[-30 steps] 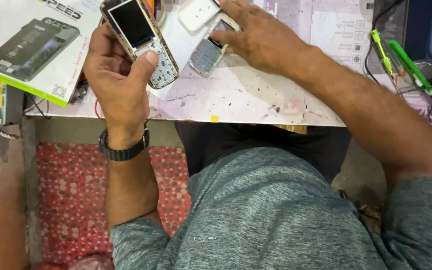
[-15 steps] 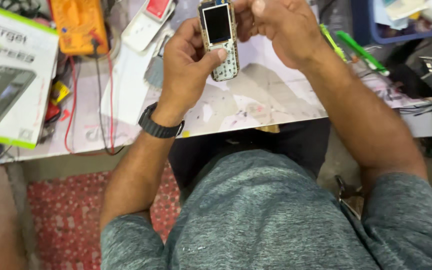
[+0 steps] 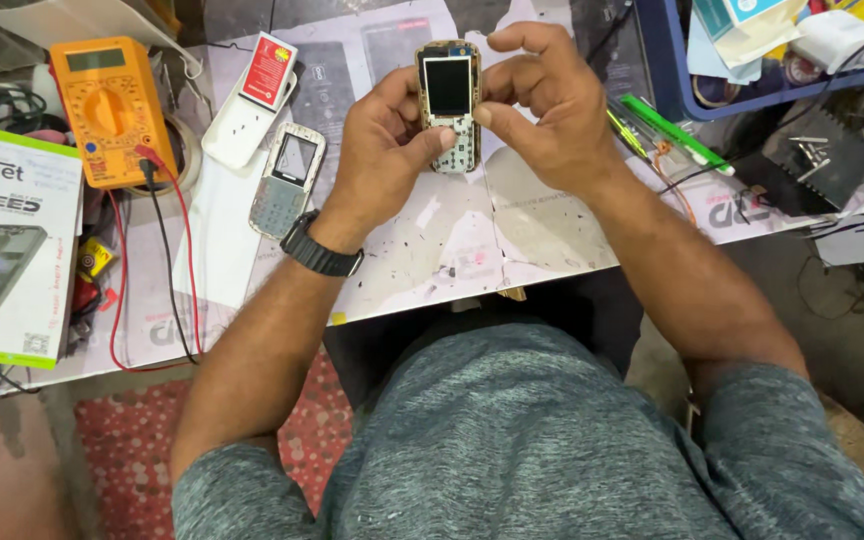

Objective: The person disassembles a mobile phone using a metal prying tool and a green utility knife. They carefully pry open the casing, separate the screen assembly from the body, and disconnect internal ribbon cables. The person works on a cluttered workbench with various tools and electronic components visible.

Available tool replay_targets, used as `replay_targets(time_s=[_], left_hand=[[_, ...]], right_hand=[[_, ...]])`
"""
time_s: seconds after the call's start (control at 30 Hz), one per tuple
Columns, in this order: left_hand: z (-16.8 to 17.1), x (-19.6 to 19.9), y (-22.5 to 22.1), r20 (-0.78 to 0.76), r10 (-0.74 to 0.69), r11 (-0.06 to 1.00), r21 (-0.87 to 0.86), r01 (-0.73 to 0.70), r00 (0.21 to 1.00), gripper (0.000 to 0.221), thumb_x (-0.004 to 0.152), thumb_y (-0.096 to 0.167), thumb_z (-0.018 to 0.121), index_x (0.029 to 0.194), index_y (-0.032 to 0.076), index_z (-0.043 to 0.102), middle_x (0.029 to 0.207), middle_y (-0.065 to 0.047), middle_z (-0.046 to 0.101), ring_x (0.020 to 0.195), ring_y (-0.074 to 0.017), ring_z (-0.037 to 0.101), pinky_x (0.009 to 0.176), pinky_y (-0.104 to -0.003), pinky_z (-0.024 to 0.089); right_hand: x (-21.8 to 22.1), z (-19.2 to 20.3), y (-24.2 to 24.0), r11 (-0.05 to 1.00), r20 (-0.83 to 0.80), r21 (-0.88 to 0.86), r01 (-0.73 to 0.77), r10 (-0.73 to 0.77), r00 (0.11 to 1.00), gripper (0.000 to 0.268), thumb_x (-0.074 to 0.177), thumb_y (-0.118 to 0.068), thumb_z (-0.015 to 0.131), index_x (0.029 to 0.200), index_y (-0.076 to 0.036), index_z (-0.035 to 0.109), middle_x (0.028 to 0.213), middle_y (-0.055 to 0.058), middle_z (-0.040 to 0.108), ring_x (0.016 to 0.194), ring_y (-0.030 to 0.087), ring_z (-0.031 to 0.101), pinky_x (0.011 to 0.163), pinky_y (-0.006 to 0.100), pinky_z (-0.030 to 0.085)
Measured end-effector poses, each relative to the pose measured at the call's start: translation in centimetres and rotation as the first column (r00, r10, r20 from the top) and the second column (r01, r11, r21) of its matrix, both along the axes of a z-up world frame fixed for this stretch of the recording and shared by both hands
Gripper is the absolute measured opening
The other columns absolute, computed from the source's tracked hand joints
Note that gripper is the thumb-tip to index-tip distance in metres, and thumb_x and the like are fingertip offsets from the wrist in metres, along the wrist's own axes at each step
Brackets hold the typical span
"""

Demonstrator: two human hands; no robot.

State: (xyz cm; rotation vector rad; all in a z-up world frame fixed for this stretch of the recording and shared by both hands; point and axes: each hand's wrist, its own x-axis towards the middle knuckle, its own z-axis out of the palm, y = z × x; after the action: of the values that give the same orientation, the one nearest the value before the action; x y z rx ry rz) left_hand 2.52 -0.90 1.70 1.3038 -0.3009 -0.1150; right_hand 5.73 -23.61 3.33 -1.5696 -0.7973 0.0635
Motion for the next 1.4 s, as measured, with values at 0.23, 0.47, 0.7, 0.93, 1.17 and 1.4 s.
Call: replay_targets(time_s=[0.23, 0.47, 0.7, 0.93, 1.17, 1.4], left_hand=[[-0.6, 0.2, 0.6, -0.030, -0.081, 0.994, -0.081, 0.078, 0.996, 0.046, 0.096, -0.005, 0.073, 0.137, 0.002, 0.056, 0.110, -0.004, 0.071, 0.099, -0.0088, 0.068, 0.089, -0.026, 0.060], [-1.4, 0.5, 0.7, -0.105, -0.061, 0.989, -0.143, 0.045, 0.993, 0.047, 0.095, -0.005, 0.074, 0.138, 0.000, 0.057, 0.117, -0.005, 0.067, 0.106, -0.0123, 0.067, 0.096, -0.030, 0.061], [-0.2, 0.1, 0.1, -0.234, -0.154, 0.951, -0.299, 0.080, 0.960, 0.055, 0.096, -0.005, 0.063, 0.147, 0.005, 0.046, 0.125, -0.010, 0.070, 0.111, -0.0203, 0.071, 0.096, -0.037, 0.065], [-2.4, -0.4, -1.3, -0.154, -0.199, 0.953, -0.260, 0.154, 0.968, 0.052, 0.102, -0.006, 0.060, 0.151, 0.002, 0.045, 0.124, -0.007, 0.065, 0.110, -0.0138, 0.068, 0.098, -0.033, 0.062], [-1.8, -0.6, -0.6, -0.155, -0.180, 0.973, -0.172, 0.153, 0.971, 0.067, 0.092, -0.016, 0.057, 0.152, 0.004, 0.036, 0.120, -0.005, 0.064, 0.105, -0.0112, 0.068, 0.088, -0.029, 0.063], [-1.9, -0.5, -0.5, -0.068, -0.195, 0.970, -0.162, 0.182, 0.979, 0.069, 0.090, -0.021, 0.055, 0.152, 0.002, 0.036, 0.127, -0.006, 0.063, 0.119, -0.0124, 0.065, 0.102, -0.028, 0.058]], right_hand=[[1.0, -0.1, -0.3, 0.994, -0.223, 0.084, -0.076, 0.093, 0.970, 0.045, 0.107, 0.007, 0.071, 0.143, 0.001, 0.045, 0.110, 0.018, 0.073, 0.101, 0.016, 0.072, 0.089, 0.027, 0.059], [1.5, 0.3, 0.2, 1.000, -0.170, -0.012, 0.015, -0.017, 0.985, 0.031, 0.105, 0.006, 0.071, 0.131, 0.004, 0.055, 0.116, 0.015, 0.071, 0.097, 0.011, 0.067, 0.080, 0.024, 0.055], [-0.2, 5.8, -6.1, 0.942, 0.134, -0.257, 0.218, -0.189, 0.973, 0.010, 0.113, 0.007, 0.070, 0.119, 0.002, 0.065, 0.098, 0.009, 0.071, 0.081, 0.011, 0.068, 0.068, 0.021, 0.053], [-2.1, 6.8, 0.0, 0.836, 0.424, -0.485, 0.255, -0.029, 0.905, 0.056, 0.093, 0.001, 0.088, 0.142, -0.004, 0.061, 0.119, 0.012, 0.061, 0.091, 0.019, 0.065, 0.072, 0.027, 0.057], [-2.4, 5.6, 1.4, 0.796, 0.520, -0.489, 0.357, -0.062, 0.852, 0.056, 0.091, 0.002, 0.088, 0.138, -0.005, 0.057, 0.124, 0.012, 0.057, 0.102, 0.024, 0.066, 0.082, 0.029, 0.060], [-2.3, 4.8, 1.3, 0.804, 0.489, -0.477, 0.355, -0.093, 0.867, 0.059, 0.093, 0.001, 0.092, 0.140, -0.004, 0.056, 0.125, 0.011, 0.057, 0.092, 0.020, 0.065, 0.078, 0.029, 0.058]])
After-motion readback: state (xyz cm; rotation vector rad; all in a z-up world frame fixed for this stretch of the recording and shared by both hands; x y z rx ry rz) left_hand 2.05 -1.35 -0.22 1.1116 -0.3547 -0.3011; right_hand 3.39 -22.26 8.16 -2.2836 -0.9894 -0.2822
